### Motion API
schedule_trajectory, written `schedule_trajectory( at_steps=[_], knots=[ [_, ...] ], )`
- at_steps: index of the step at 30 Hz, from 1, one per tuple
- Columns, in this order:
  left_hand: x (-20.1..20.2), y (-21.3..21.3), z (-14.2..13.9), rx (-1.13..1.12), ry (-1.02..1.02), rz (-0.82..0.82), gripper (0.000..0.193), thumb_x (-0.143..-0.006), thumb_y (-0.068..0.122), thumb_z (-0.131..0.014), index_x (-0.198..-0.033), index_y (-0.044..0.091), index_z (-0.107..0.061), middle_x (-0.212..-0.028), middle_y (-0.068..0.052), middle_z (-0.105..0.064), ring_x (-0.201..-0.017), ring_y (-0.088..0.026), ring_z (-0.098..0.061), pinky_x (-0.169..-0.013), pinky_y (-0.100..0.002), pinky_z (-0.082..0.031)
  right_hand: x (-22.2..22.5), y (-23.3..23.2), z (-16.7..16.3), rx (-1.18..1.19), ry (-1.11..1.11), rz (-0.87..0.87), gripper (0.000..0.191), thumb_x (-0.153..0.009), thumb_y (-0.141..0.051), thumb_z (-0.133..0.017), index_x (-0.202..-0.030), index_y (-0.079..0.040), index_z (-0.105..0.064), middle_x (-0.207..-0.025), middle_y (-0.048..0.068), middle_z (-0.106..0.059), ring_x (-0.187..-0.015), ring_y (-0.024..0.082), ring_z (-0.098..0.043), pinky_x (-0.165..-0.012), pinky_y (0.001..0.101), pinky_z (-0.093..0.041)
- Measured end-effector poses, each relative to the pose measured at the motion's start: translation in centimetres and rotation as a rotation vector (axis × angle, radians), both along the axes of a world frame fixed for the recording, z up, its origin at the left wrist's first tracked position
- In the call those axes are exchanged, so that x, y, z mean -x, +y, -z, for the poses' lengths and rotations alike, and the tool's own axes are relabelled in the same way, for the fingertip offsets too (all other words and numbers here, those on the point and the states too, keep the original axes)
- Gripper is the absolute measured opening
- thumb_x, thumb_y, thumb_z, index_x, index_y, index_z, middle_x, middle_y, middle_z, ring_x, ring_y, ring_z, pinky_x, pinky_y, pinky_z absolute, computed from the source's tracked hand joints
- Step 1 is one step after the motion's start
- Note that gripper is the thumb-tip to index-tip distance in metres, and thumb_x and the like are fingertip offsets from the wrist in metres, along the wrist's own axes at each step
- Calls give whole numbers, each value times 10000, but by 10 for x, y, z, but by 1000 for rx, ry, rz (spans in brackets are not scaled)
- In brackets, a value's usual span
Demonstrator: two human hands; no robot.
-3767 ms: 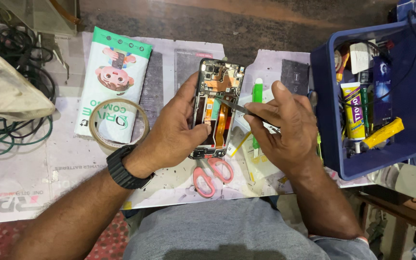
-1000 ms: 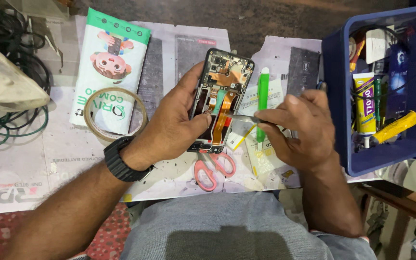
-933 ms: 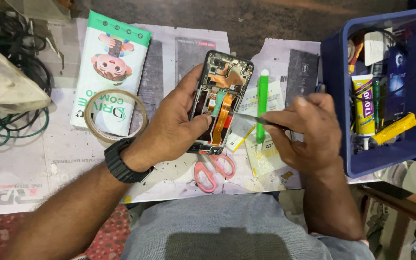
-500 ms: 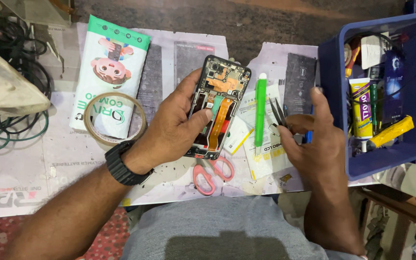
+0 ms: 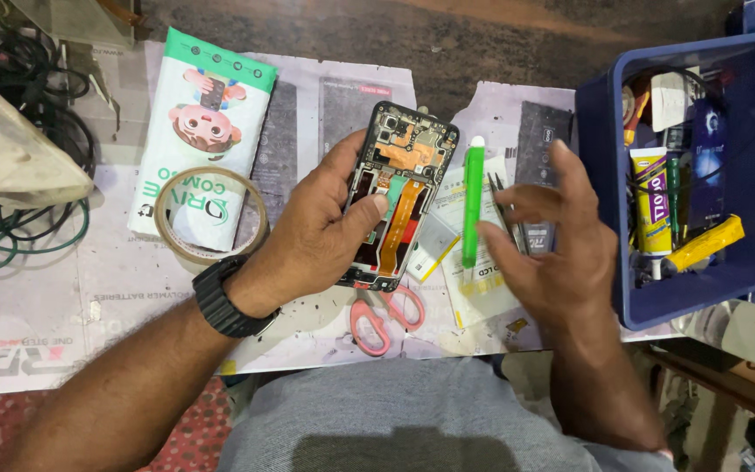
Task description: The person is repairing a disassembled smartphone. They use a green plastic pry tool to lift and adjust internal components, including the battery and ribbon cables, while holding the phone with their other hand.
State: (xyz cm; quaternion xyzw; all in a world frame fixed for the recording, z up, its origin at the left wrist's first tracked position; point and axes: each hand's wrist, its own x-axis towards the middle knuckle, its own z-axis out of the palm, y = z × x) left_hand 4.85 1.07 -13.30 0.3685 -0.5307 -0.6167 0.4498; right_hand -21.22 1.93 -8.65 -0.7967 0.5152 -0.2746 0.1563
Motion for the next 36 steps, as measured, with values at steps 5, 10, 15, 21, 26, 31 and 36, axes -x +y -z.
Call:
schedule_trajectory(
  at_steps=[5,10,15,21,26,31,36],
  knots=[
    [-3,0,-3,61,-22,-11,527,-1041,-7,-500,-1545,-32,-346,-1383,-121,-624,-1270,-144,-600,-1117,-307,-486,-22,-9,7,-154,-248,-128,1056,-925,-23,-869,-1645,-65,-99,-1238,145,-719,-1061,185,-727,-951,309,-607],
    [-4,0,-7,-70,75,6,518,-1028,24,-491,-1526,-15,-352,-1313,-106,-657,-1210,-131,-634,-1072,-306,-519,-42,-19,16,-335,-538,-123,1138,-945,64,-843,-1666,-118,18,-1331,153,-572,-1106,190,-618,-1051,323,-535],
    [-5,1,-7,51,-4,-19,514,-1026,12,-501,-1524,-23,-377,-1347,-128,-650,-1259,-157,-613,-1114,-327,-492,-52,-28,21,-397,-731,-163,1159,-984,94,-818,-1646,-162,99,-1350,146,-573,-1141,182,-643,-1061,338,-565],
    [-6,0,-6,67,-72,-48,514,-1023,38,-519,-1516,-11,-384,-1319,-131,-671,-1238,-176,-644,-1095,-331,-504,-60,-34,24,-495,-845,-176,1192,-961,139,-798,-1641,-161,133,-1313,160,-588,-1167,195,-665,-1066,357,-609],
    [-6,0,-7,72,-83,-45,494,-1030,48,-517,-1507,-6,-398,-1313,-133,-674,-1237,-181,-649,-1091,-336,-505,-61,-37,29,-488,-856,-202,1167,-975,146,-780,-1648,-154,125,-1264,156,-625,-1152,181,-668,-1074,344,-601],
    [-7,-1,-6,54,-108,-45,501,-1014,47,-519,-1498,-6,-404,-1273,-135,-685,-1192,-177,-660,-1055,-333,-522,-62,-39,33,-524,-909,-188,1147,-980,126,-768,-1666,-121,116,-1175,154,-696,-1118,180,-712,-1070,327,-583],
    [-9,-3,-7,58,-115,-46,503,-1012,44,-517,-1498,-7,-402,-1280,-135,-679,-1192,-173,-665,-1046,-329,-528,-65,-44,31,-541,-912,-172,1167,-960,137,-754,-1698,-116,114,-1131,153,-709,-1076,181,-728,-1018,341,-612]
  ],
)
